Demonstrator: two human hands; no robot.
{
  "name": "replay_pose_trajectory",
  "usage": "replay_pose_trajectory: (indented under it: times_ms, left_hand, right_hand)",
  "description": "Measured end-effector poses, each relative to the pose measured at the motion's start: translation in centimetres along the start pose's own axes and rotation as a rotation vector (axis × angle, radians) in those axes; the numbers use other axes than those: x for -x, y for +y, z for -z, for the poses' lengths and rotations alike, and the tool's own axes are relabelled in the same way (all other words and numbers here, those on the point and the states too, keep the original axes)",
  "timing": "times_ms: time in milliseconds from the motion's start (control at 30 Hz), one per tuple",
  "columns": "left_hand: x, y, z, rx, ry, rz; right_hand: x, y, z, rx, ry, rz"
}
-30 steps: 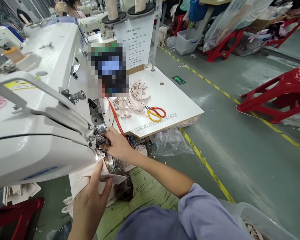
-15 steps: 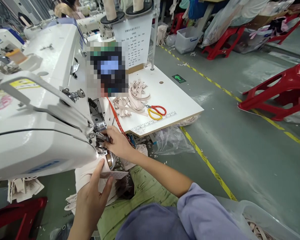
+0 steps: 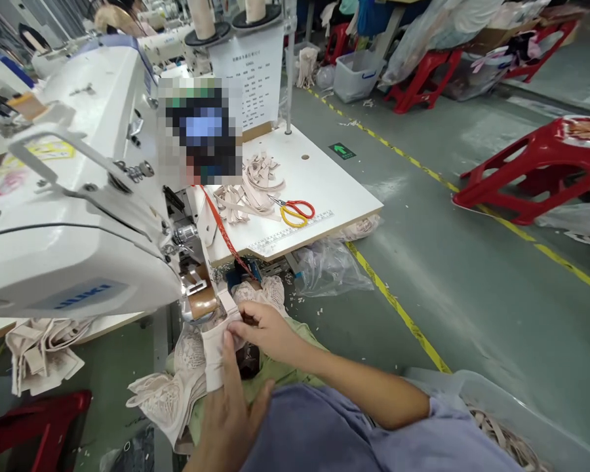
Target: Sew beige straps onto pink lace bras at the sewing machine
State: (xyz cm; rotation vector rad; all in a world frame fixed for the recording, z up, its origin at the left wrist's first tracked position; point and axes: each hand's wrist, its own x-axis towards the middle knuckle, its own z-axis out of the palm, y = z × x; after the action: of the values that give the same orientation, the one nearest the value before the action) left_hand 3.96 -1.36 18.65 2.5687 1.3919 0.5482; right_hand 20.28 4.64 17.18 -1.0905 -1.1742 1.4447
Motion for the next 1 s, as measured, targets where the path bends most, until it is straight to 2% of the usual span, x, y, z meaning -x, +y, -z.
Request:
replay_pose_trajectory:
  times_ms: [100, 133, 167, 200, 267, 300, 333, 367, 400, 433, 500, 567, 667, 800, 900, 1000]
  left_hand:
    - [0.7, -0.1, 1.3, 0.376, -0.203, 0.179]
    - [0.6, -0.3, 2.0, 0.452, -0.206, 0.232]
    - [0.3, -0.6, 2.7, 0.480, -0.156, 0.250]
    - [-0.2, -0.9, 3.4, 0.461, -0.075, 0.217]
    - [-1.6, -1.3, 4.4, 0.343, 0.049, 0.053]
    - [-2.4, -1.6, 4.7, 0.289, 0.035, -0.041]
    - [-3.2, -1.8, 4.8, 0.252, -0.028, -0.097]
    - [-4.0, -2.2, 4.6, 0.245, -0.108, -0.088]
    - [-4.7, -2.6, 4.3, 0.291, -0.187, 0.001]
    - [-5.2, -3.1, 3.9, 0.392, -0.260, 0.145]
    - [-5.9, -4.3, 2.8, 0.669, -0.390, 0.432]
    - [-5.9, -5.4, 1.8, 0.914, -0.491, 0.571]
    - [-5.0, -6.2, 0.7, 1.108, -0.516, 0.597]
    - [-3.7, -5.9, 0.5, 1.239, -0.373, 0.640]
    - [-3.3, -5.5, 1.1, 1.230, -0.303, 0.619]
    - [-3.2, -5.4, 1.8, 1.108, -0.255, 0.566]
  right_hand:
    - [0.8, -0.1, 0.7, -0.214, 0.013, -0.100]
    - [0.9, -0.3, 1.0, -0.253, -0.001, -0.146]
    - [0.9, -0.5, 1.2, -0.281, -0.030, -0.191]
    - [0.9, -0.8, 1.3, -0.296, -0.079, -0.229]
    - [0.8, -1.4, 1.4, -0.259, -0.237, -0.242]
    - [0.8, -1.7, 1.3, -0.185, -0.334, -0.207]
    - [0.8, -1.9, 1.2, -0.059, -0.415, -0.142]
    - [0.8, -2.0, 1.0, 0.126, -0.458, -0.055]
    - [0.7, -1.9, 0.8, 0.358, -0.452, 0.040]
    - [0.7, -1.7, 0.6, 0.605, -0.403, 0.139]
    - [0.4, -0.9, 0.1, 1.016, -0.249, 0.323]
    - [0.1, 0.1, -0.1, 1.210, -0.154, 0.458]
    - [-0.2, 0.9, -0.1, 1.195, -0.118, 0.563]
    - [0.3, 0.5, 0.0, 0.920, -0.039, 0.514]
    - [0.9, 0.4, -0.4, 0.789, 0.053, 0.440]
    - [1.0, 0.8, -1.2, 0.797, 0.057, 0.423]
